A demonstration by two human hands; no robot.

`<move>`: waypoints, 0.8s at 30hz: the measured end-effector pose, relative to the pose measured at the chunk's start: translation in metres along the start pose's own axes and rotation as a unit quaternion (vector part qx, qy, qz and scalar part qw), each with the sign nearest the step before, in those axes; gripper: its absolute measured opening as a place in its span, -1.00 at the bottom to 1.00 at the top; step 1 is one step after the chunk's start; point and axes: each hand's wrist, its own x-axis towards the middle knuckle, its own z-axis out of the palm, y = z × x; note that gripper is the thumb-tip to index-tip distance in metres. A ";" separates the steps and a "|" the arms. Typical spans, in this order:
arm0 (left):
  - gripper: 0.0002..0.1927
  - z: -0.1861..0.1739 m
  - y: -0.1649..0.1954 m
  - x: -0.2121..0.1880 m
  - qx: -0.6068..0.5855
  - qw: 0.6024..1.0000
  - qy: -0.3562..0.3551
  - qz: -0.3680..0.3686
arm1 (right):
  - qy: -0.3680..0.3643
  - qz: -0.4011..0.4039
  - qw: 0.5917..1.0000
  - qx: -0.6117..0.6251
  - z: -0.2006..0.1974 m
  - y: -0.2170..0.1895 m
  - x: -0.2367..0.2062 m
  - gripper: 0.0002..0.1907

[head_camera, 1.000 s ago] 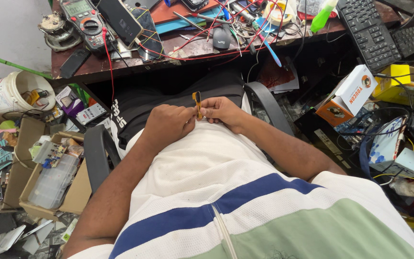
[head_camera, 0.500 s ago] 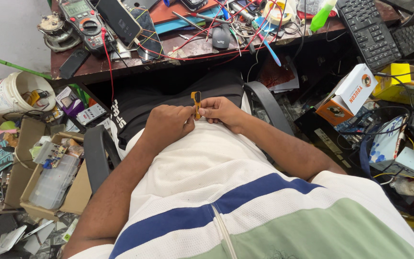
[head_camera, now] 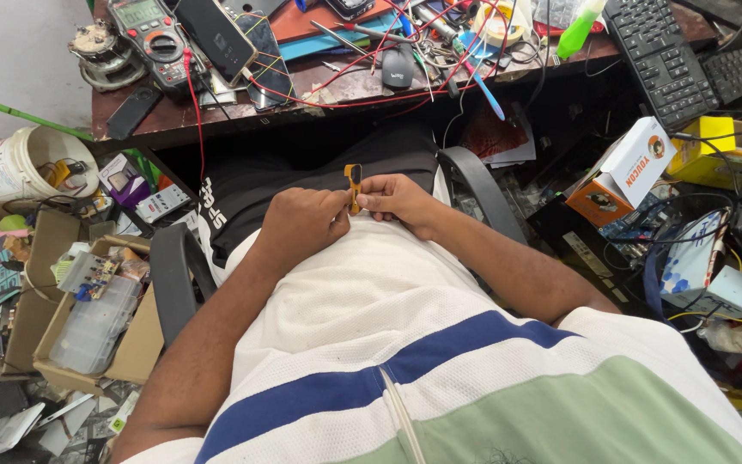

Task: The person sits reclined in a chair and works on a small electronic device on their lap, manipulating a small circuit board and an orange-cased gadget with their hands, turning and repositioning the parts as they work. At the end they pick up a phone with a lit screen.

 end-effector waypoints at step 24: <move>-0.91 -0.001 -0.001 0.001 -0.005 1.000 -0.003 -0.011 | 0.008 0.006 1.000 -0.005 0.001 -0.002 0.001 -0.69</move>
